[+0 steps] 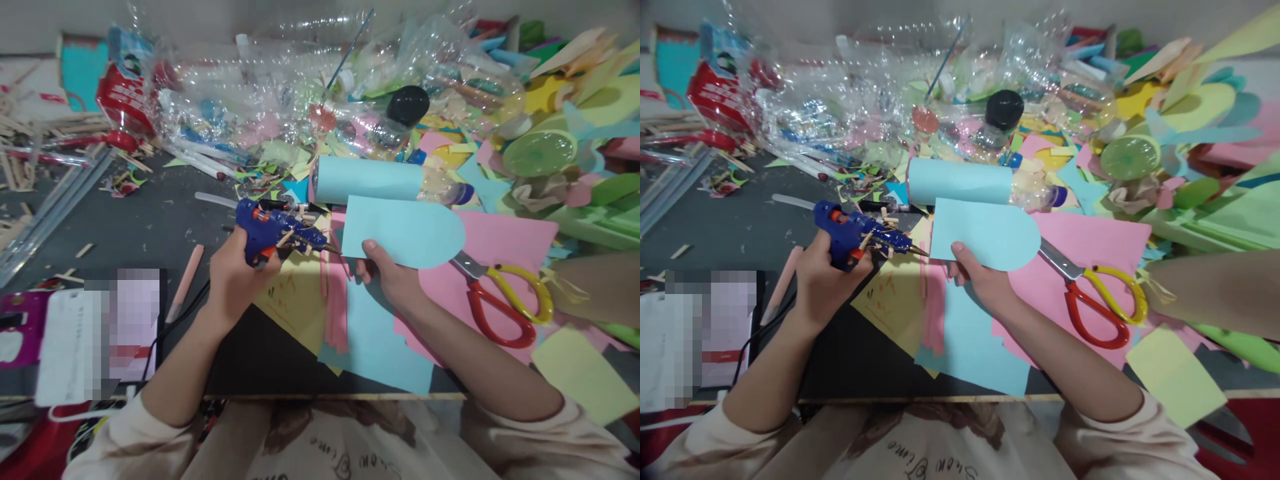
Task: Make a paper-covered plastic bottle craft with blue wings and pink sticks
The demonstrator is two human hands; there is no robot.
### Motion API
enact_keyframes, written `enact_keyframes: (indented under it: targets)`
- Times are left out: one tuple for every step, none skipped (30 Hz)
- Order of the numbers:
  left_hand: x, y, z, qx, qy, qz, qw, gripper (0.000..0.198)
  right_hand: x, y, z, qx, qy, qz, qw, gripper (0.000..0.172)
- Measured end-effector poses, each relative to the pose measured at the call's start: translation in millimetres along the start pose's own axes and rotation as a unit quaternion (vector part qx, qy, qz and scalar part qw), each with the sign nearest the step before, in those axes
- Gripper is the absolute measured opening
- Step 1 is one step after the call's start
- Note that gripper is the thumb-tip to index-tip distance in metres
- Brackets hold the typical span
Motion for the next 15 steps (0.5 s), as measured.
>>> enact_keyframes:
  targets:
    - [0.5,0.0,-0.4,0.000,-0.001,0.000,1.000,0.017,0.3,0.1,0.2,0.000,0.000,0.001,1.000,0.053]
    - [1.0,0.0,-0.7,0.001,-0.004,0.000,1.000,0.017,0.6,0.3,0.5,0.001,0.001,0.003,1.000,0.053]
    - [1.5,0.1,-1.1,0.003,-0.009,-0.002,1.000,0.017,1.0,0.5,0.7,0.002,0.002,0.004,1.000,0.053]
    - [1.9,0.1,-1.3,0.006,-0.014,-0.005,1.000,0.017,1.3,0.6,0.9,0.003,0.003,0.005,1.000,0.052]
    - [2.1,0.1,-1.4,0.007,-0.019,-0.008,1.000,0.017,1.6,0.7,1.0,0.003,0.003,0.005,1.000,0.052]
    - [2.1,-0.1,-1.3,0.008,-0.023,-0.012,1.000,0.017,1.9,0.9,1.1,0.003,0.004,0.003,1.000,0.052]
    - [1.8,-0.3,-1.1,0.008,-0.025,-0.016,1.000,0.017,2.2,1.0,1.0,0.002,0.004,0.003,1.000,0.052]
    - [1.5,-0.5,-0.8,0.007,-0.028,-0.019,0.999,0.017,2.4,1.1,0.9,0.000,0.004,0.004,1.000,0.052]
    - [1.1,-0.7,-0.5,0.005,-0.030,-0.022,0.999,0.017,2.6,1.1,0.8,-0.002,0.004,0.006,1.000,0.052]
    - [0.7,-0.8,-0.3,0.003,-0.031,-0.024,0.999,0.017,2.8,1.2,0.6,-0.004,0.005,0.009,1.000,0.052]
    - [0.3,-0.7,-0.2,0.002,-0.032,-0.026,0.999,0.017,2.8,1.4,0.5,-0.004,0.005,0.012,1.000,0.052]
    - [-0.2,-0.6,-0.2,0.001,-0.032,-0.026,0.999,0.016,2.9,1.5,0.3,-0.005,0.005,0.014,1.000,0.052]
    - [-0.6,-0.5,-0.3,0.000,-0.029,-0.026,0.999,0.016,3.0,1.7,0.2,-0.004,0.005,0.015,1.000,0.053]
    - [-1.2,-0.4,-0.5,-0.001,-0.024,-0.026,0.999,0.016,3.0,1.7,0.2,-0.004,0.006,0.016,1.000,0.053]
    - [-1.6,-0.4,-0.9,-0.004,-0.019,-0.025,0.999,0.015,3.0,1.7,0.2,-0.004,0.006,0.017,1.000,0.053]
Point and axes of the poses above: each hand's wrist, its own z-axis away from the middle knuckle, its own y-axis out of the back of the hand, x = y × z, the point moved 4 cm from there along -z, towards the middle knuckle, and after that the axes turned 13 degrees about -y, right-handed, at the moved point
